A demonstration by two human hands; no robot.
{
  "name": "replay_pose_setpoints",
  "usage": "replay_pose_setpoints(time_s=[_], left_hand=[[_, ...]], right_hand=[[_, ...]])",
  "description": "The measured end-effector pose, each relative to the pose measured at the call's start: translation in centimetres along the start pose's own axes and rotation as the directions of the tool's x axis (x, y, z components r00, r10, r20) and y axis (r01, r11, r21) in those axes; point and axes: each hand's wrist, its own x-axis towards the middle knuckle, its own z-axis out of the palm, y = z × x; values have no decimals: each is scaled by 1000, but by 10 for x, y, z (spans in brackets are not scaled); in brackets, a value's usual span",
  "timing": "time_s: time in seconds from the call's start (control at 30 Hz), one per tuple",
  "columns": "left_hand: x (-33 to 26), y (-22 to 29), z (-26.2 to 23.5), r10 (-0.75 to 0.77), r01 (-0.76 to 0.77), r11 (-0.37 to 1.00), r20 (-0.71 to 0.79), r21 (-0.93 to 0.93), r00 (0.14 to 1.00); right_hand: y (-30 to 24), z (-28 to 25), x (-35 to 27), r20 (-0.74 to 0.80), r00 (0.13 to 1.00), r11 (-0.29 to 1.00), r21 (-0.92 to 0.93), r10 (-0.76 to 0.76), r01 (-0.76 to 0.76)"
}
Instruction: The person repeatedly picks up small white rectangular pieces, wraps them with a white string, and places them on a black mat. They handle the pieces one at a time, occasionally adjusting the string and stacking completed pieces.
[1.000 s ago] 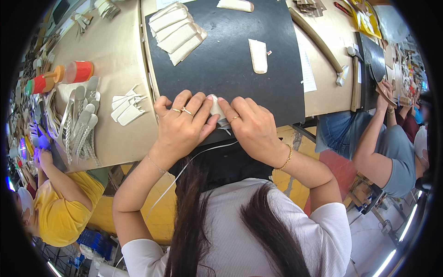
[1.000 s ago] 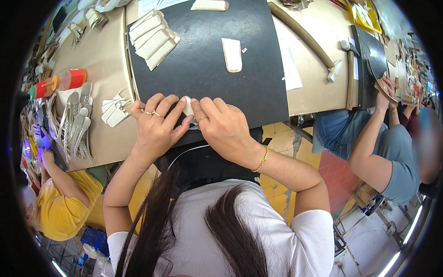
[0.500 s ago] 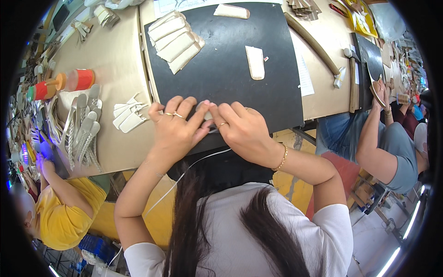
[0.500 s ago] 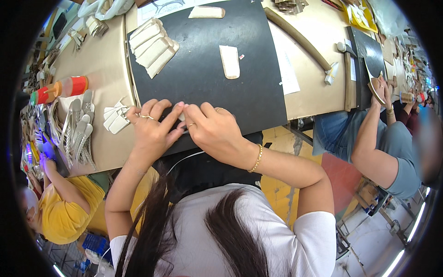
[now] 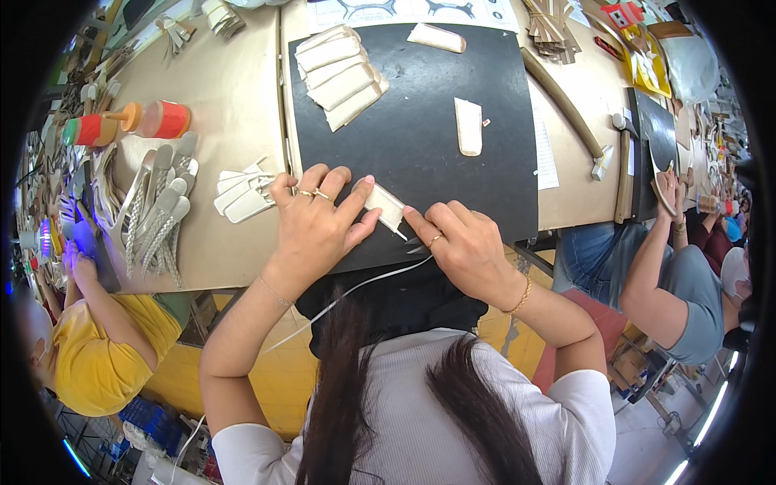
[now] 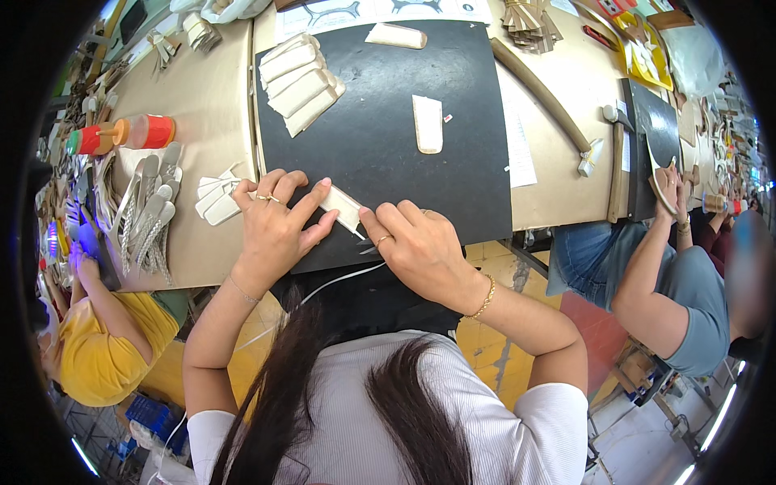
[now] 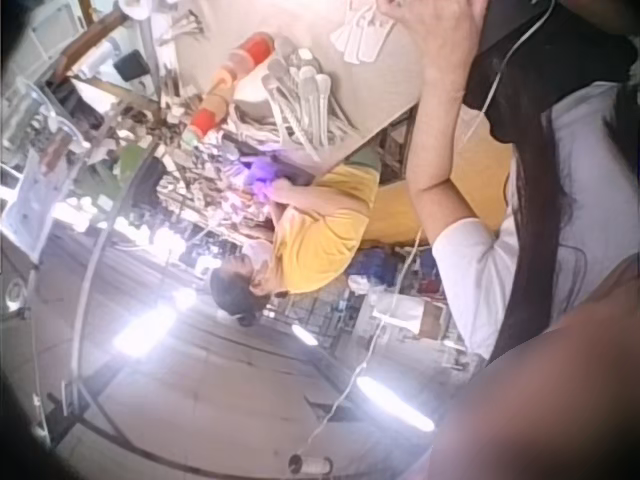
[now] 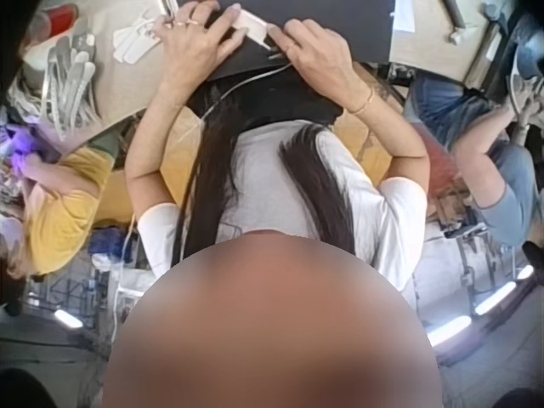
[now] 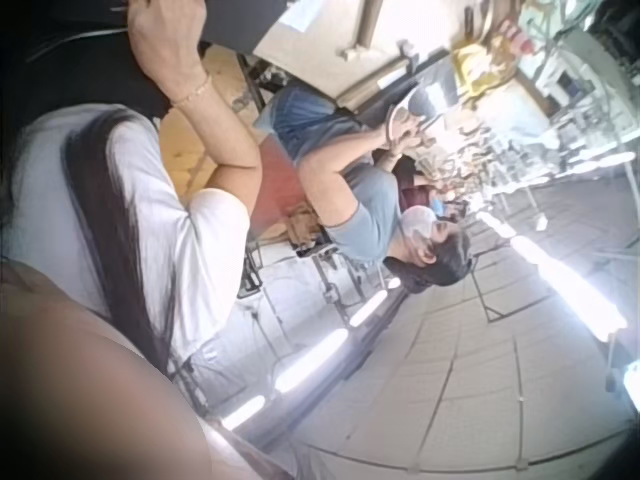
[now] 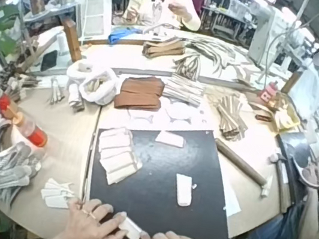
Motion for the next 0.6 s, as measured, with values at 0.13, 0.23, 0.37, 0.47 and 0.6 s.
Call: replay_pose_setpoints(time_s=[0.13,0.23,0.37,0.47,0.6], left_hand=[[0,0,0,-2,2,1000,-1,-9,1000],[1,0,0,-3,3,1000,7,-2,1000],[2,2,-2,-30,31,998,19,-51,999],[4,2,-4,-82,89,989,61,-121,995],[8,6,-8,-138,156,978,130,-139,982]], right_hand=[[-1,1,0,0,1000,1000,-10,9,-9],[-2,1,1,11,1000,1000,-18,9,-9],[-7,-1,3,42,999,997,-81,6,-3],[-11,-2,4,55,999,993,-122,4,3],[-8,-6,5,86,996,998,-64,33,-28]])
